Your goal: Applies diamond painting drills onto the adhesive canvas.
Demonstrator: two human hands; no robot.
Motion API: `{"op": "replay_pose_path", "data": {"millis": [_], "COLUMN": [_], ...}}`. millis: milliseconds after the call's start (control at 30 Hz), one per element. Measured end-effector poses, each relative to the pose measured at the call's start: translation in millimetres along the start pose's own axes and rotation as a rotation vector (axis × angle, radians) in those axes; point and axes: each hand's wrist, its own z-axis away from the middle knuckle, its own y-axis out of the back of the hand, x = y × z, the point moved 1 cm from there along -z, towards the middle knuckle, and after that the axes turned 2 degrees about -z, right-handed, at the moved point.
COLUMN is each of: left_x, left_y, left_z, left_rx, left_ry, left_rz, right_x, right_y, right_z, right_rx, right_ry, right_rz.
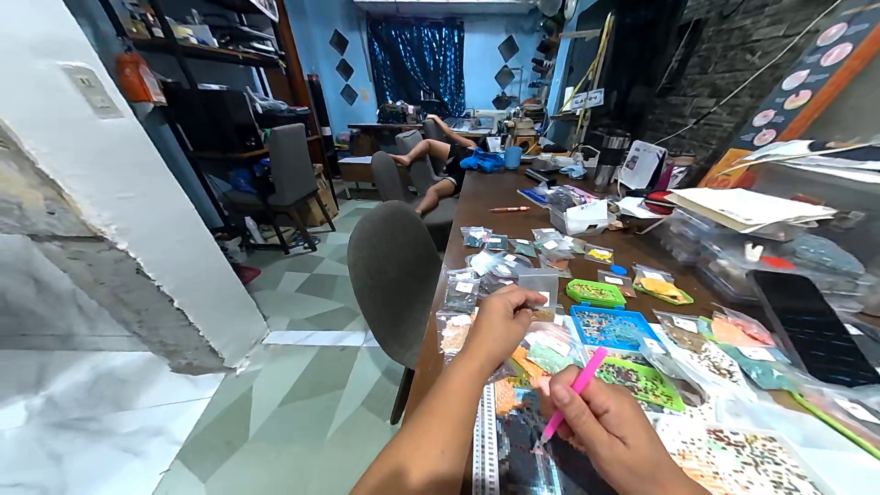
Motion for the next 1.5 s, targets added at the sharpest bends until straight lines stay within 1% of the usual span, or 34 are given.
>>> {"op": "replay_pose_path", "data": {"millis": [333,500,633,733,1167,1267,1400,1500], "left_x": [-0.4,-2.6,-3.0,-2.7,0.9,1.6,1.7,2.4], "left_y": [1.2,-0.2,0.0,0.4,-1.8,-1.2,-1.4,-1.4], "left_z": [0.9,1.4,1.7,1.5,2.0,2.6,3.0,3.5], "left_rx": [0.01,0.012,0.01,0.014,-0.008,-0.004,-0.006,-0.004], "left_ry": [0.002,-0.027,-0.05,-0.06,-0.091,-0.084,-0.095,-0.085], "left_rz": [-0.013,-0.028,-0.035,-0.04,-0.064,-0.063,-0.07,-0.067], "right_x": [-1.8,-3.5,-2.1,-1.4,-4.2,-5.7,-9.2,-9.5], "right_y": [7.5,7.9,2.2,0.2,5.7,5.7,6.4,8.5], "right_z": [-2.9,-3.5,-2.5,-2.7,-3.7,-3.5,-2.9,-3.5], "right_rx": [0.048,0.045,0.009,0.001,-0.006,-0.03,-0.116,-0.13], "right_ry": [0.003,0.029,0.038,0.062,0.066,0.078,0.114,0.117], "right_rz": [0.058,0.039,0.006,0.023,0.064,0.053,0.001,-0.004]}}
